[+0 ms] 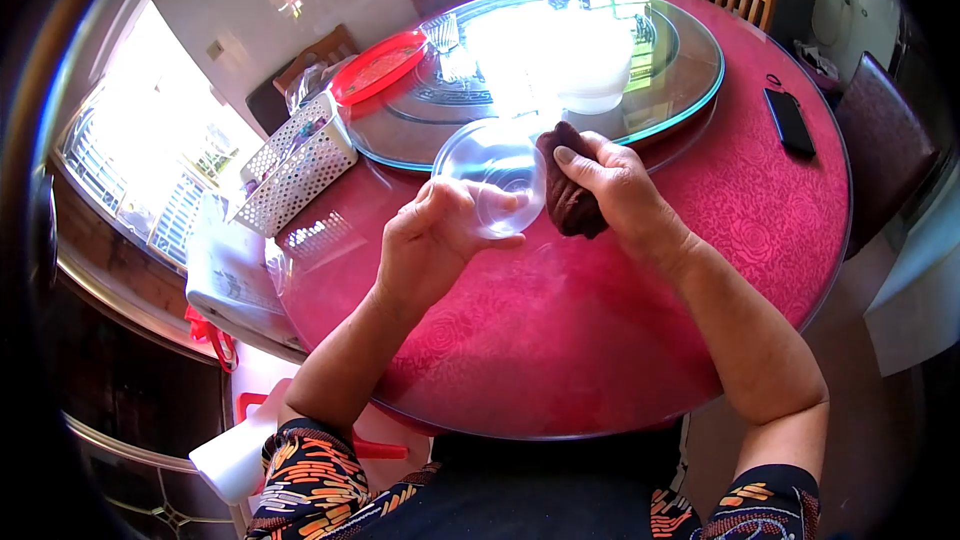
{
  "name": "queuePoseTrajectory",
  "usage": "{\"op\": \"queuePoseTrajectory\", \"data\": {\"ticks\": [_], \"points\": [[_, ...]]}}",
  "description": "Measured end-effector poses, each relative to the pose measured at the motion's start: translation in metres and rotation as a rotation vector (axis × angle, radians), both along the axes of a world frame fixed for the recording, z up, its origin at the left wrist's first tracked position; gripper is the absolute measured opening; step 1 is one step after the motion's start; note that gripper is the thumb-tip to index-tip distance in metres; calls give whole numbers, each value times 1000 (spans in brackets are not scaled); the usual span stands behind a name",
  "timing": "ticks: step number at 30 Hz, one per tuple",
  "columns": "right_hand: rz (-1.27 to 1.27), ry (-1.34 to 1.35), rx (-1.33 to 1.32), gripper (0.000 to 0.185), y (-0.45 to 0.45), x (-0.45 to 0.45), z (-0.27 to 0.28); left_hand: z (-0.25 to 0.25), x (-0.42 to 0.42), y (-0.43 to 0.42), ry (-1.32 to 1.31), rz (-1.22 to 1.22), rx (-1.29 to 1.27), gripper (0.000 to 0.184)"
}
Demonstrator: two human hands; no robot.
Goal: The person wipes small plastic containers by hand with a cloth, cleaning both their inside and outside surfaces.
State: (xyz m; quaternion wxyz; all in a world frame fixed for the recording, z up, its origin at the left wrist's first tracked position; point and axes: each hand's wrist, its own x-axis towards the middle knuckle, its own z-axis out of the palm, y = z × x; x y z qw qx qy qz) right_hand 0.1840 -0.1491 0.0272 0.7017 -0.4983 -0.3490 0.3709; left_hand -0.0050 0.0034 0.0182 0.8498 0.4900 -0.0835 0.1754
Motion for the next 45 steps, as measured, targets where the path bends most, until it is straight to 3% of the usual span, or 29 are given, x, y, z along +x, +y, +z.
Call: {"op": "queuePoseTrajectory", "data": {"ticks": [3,9,12,13,16,20,25,28,29,33,36,37,39,42,45], "points": [[132,164,-18,25,2,-6,-5,-2,4,0,-144,81,54,32],[200,246,4,33,-4,-16,4,-1,1,-15,-31,266,156,35],[201,258,-3,36,-4,-9,-3,4,-2,-34,4,306,440,36],[187,300,-3,36,-4,-10,-4,1,2,-29,-147,302,680,37],[168,336,-44,36,-4,-15,-3,-7,3,-34,-157,393,980,39],[210,322,-50,36,-3,-19,-6,-4,4,-38,-195,580,1288,36],[313,281,-84,37,-7,-27,-5,-8,4,-31,-151,702,1426,48],[355,307,-132,42,-7,-31,-4,-5,3,-32,-55,765,1431,58],[377,288,-131,42,-7,-30,-7,-7,2,-29,12,770,1483,70],[384,279,-142,40,-8,-37,-1,-9,5,-24,87,768,1376,78],[361,284,-89,30,-8,-42,-2,-14,6,-15,196,613,1203,78],[340,267,-72,27,-7,-43,-2,-11,5,-27,250,449,788,78],[288,215,-81,22,-9,-45,4,-16,5,-27,241,432,757,76],[48,-332,-16,22,-11,-53,2,-20,5,-22,223,413,799,70],[-103,-669,4,17,-15,-54,4,-14,4,-26,256,381,793,72]]}}
